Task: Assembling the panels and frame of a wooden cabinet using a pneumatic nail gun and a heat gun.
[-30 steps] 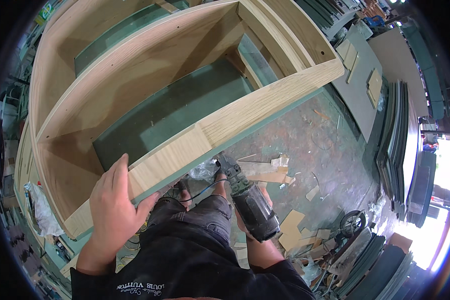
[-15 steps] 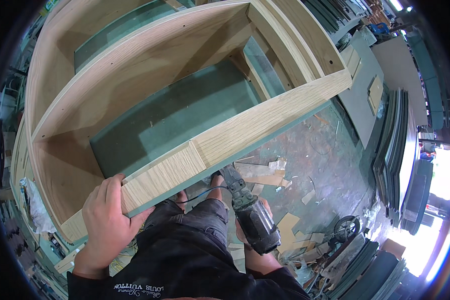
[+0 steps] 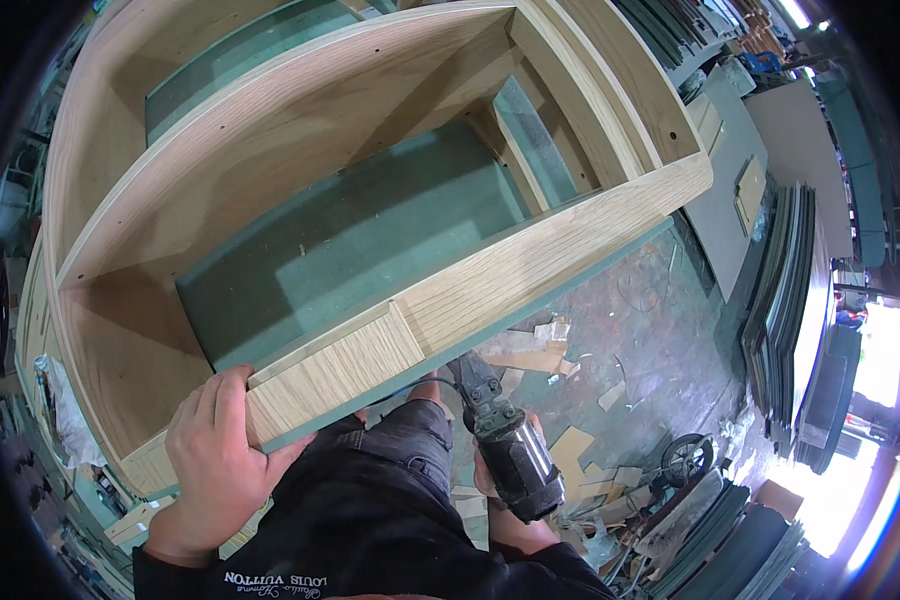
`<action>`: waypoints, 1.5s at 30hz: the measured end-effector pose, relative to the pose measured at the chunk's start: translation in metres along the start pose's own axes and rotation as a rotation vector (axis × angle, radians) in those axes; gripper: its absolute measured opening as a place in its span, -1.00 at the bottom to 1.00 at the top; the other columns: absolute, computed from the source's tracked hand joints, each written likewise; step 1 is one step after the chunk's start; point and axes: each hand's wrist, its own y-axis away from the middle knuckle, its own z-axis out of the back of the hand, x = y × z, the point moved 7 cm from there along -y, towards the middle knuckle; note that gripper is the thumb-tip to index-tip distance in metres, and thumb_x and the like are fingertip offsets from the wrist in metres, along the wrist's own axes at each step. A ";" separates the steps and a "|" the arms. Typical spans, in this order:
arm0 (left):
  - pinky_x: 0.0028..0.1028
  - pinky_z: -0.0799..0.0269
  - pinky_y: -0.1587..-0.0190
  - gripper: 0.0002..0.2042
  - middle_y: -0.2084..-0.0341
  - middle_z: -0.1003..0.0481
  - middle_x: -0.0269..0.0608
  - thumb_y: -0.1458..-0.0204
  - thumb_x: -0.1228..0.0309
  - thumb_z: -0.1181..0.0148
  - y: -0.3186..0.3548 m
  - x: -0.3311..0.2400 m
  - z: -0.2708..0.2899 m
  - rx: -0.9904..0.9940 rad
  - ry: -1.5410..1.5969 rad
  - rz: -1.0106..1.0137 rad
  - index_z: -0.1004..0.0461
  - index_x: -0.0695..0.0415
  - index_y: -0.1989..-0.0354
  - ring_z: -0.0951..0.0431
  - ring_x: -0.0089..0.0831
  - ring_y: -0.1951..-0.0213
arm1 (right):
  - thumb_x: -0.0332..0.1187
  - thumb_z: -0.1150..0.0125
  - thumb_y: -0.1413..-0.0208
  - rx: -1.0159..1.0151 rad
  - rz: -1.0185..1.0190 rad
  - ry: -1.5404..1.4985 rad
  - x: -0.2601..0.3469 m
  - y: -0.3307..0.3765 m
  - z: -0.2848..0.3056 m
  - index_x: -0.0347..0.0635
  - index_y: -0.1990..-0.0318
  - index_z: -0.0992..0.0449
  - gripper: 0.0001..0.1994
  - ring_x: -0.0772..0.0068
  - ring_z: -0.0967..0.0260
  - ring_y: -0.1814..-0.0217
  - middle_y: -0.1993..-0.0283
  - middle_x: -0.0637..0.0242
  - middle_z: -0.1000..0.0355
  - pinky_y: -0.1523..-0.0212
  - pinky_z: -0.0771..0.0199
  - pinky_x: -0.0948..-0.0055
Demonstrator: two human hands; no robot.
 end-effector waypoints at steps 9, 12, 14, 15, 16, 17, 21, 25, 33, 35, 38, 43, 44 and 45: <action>-0.13 -0.43 0.18 -0.29 0.18 -0.48 0.13 0.25 0.15 -0.53 -0.001 -0.001 -0.001 -0.022 0.012 -0.008 -0.35 0.34 0.00 -0.53 0.09 0.20 | -0.24 -0.29 -0.18 0.172 -0.031 -0.284 0.023 -0.008 -0.016 -0.08 -0.19 -0.32 -0.54 0.51 -0.36 0.06 0.03 0.40 -0.44 -0.01 -0.34 0.45; -0.12 -0.43 0.18 -0.31 0.19 -0.49 0.11 0.25 0.16 -0.53 0.001 0.001 0.000 -0.027 0.010 0.017 -0.36 0.33 0.00 -0.53 0.08 0.20 | -0.17 -0.30 -0.16 0.150 -0.014 -0.149 0.021 -0.011 -0.010 -0.11 -0.10 -0.37 -0.58 0.54 -0.28 0.18 0.16 0.43 -0.41 0.13 -0.26 0.50; -0.12 -0.43 0.17 -0.32 0.19 -0.49 0.10 0.24 0.17 -0.53 -0.002 -0.003 0.000 -0.030 0.026 0.003 -0.36 0.33 0.00 -0.53 0.08 0.21 | -0.36 -0.45 0.03 0.168 0.080 -0.091 0.011 -0.014 0.005 -0.27 -0.12 -0.32 -0.43 0.37 -0.48 0.08 0.09 0.23 -0.46 0.05 -0.48 0.44; -0.11 -0.42 0.16 -0.31 0.19 -0.48 0.10 0.24 0.17 -0.52 -0.002 -0.002 -0.002 -0.030 0.029 0.001 -0.36 0.33 -0.01 -0.52 0.08 0.20 | -0.36 -0.45 0.03 0.152 0.090 -0.082 0.005 -0.016 0.012 -0.27 -0.12 -0.32 -0.43 0.37 -0.48 0.08 0.09 0.23 -0.46 0.05 -0.48 0.44; -0.11 -0.42 0.14 -0.31 0.18 -0.48 0.10 0.23 0.17 -0.52 -0.001 -0.001 -0.003 -0.031 0.026 0.002 -0.36 0.32 -0.02 -0.51 0.08 0.19 | -0.35 -0.42 -0.03 0.112 0.113 -0.077 0.007 -0.022 0.012 -0.24 -0.17 -0.31 -0.44 0.35 -0.46 0.00 0.01 0.23 -0.44 -0.02 -0.45 0.37; -0.11 -0.42 0.14 -0.31 0.18 -0.48 0.10 0.23 0.17 -0.52 0.000 -0.003 -0.003 -0.034 0.028 -0.015 -0.36 0.32 -0.02 -0.51 0.08 0.19 | -0.35 -0.39 -0.08 0.071 0.136 -0.071 0.010 -0.027 0.015 -0.21 -0.22 -0.31 -0.44 0.34 -0.43 -0.07 -0.06 0.23 -0.41 -0.09 -0.43 0.31; -0.10 -0.41 0.11 -0.28 0.15 -0.47 0.09 0.24 0.16 -0.51 0.000 -0.005 -0.004 -0.053 -0.014 0.027 -0.34 0.32 -0.06 -0.49 0.08 0.14 | -0.35 -0.35 -0.14 0.304 0.217 -0.328 0.037 -0.066 0.019 -0.14 -0.42 -0.14 -0.29 0.26 -0.27 -0.36 -0.31 0.19 -0.30 -0.38 -0.20 0.17; -0.09 -0.41 0.11 -0.27 0.16 -0.46 0.08 0.24 0.14 -0.49 0.001 -0.005 -0.008 -0.087 -0.050 0.013 -0.33 0.31 -0.07 -0.49 0.09 0.14 | -0.42 -0.35 -0.13 0.166 0.186 -0.254 0.029 -0.085 0.039 -0.14 -0.40 -0.17 -0.31 0.27 -0.28 -0.37 -0.30 0.16 -0.32 -0.36 -0.26 0.17; -0.13 -0.42 0.22 -0.28 0.21 -0.46 0.01 0.21 0.00 -0.45 -0.003 -0.007 -0.009 -0.098 -0.094 -0.011 -0.36 0.30 0.00 -0.52 0.00 0.22 | -0.55 -0.32 -0.13 0.198 0.169 -0.259 0.028 -0.100 0.045 -0.15 -0.34 -0.26 -0.39 0.30 -0.37 -0.27 -0.28 0.20 -0.35 -0.29 -0.38 0.26; -0.13 -0.42 0.22 -0.28 0.22 -0.46 0.00 0.21 0.00 -0.45 -0.003 -0.006 -0.009 -0.094 -0.092 -0.009 -0.36 0.30 0.00 -0.52 -0.01 0.22 | -0.55 -0.31 -0.14 0.193 0.152 -0.264 0.034 -0.103 0.039 -0.14 -0.34 -0.26 -0.39 0.31 -0.37 -0.27 -0.27 0.20 -0.35 -0.29 -0.38 0.25; -0.13 -0.42 0.23 -0.27 0.22 -0.45 0.00 0.21 -0.01 -0.45 -0.002 -0.006 -0.008 -0.091 -0.102 -0.026 -0.36 0.29 -0.01 -0.52 -0.02 0.22 | -0.54 -0.31 -0.14 0.207 0.218 -0.367 0.045 -0.106 0.032 -0.10 -0.34 -0.26 -0.39 0.31 -0.37 -0.27 -0.26 0.22 -0.36 -0.30 -0.37 0.24; -0.13 -0.43 0.21 -0.27 0.20 -0.44 0.00 0.20 -0.03 -0.44 -0.002 -0.003 -0.011 -0.061 -0.091 0.010 -0.35 0.28 -0.02 -0.52 -0.02 0.19 | -0.50 -0.36 -0.13 0.241 0.188 -0.552 0.047 -0.111 0.025 -0.07 -0.31 -0.30 -0.41 0.33 -0.40 -0.23 -0.22 0.26 -0.39 -0.27 -0.39 0.26; -0.13 -0.43 0.21 -0.27 0.20 -0.44 0.00 0.20 -0.03 -0.44 -0.002 -0.003 -0.011 -0.059 -0.091 0.012 -0.35 0.28 -0.02 -0.52 -0.02 0.19 | -0.50 -0.36 -0.13 0.242 0.186 -0.552 0.048 -0.111 0.024 -0.07 -0.31 -0.30 -0.41 0.33 -0.40 -0.23 -0.22 0.26 -0.39 -0.27 -0.39 0.26; -0.10 -0.42 0.20 -0.28 0.20 -0.45 0.03 0.20 0.00 -0.44 -0.002 -0.002 -0.012 -0.058 -0.067 0.016 -0.34 0.30 -0.01 -0.51 0.04 0.18 | -0.50 -0.35 -0.14 0.225 0.187 -0.531 0.050 -0.111 0.025 -0.07 -0.30 -0.31 -0.43 0.34 -0.41 -0.21 -0.20 0.27 -0.41 -0.26 -0.40 0.27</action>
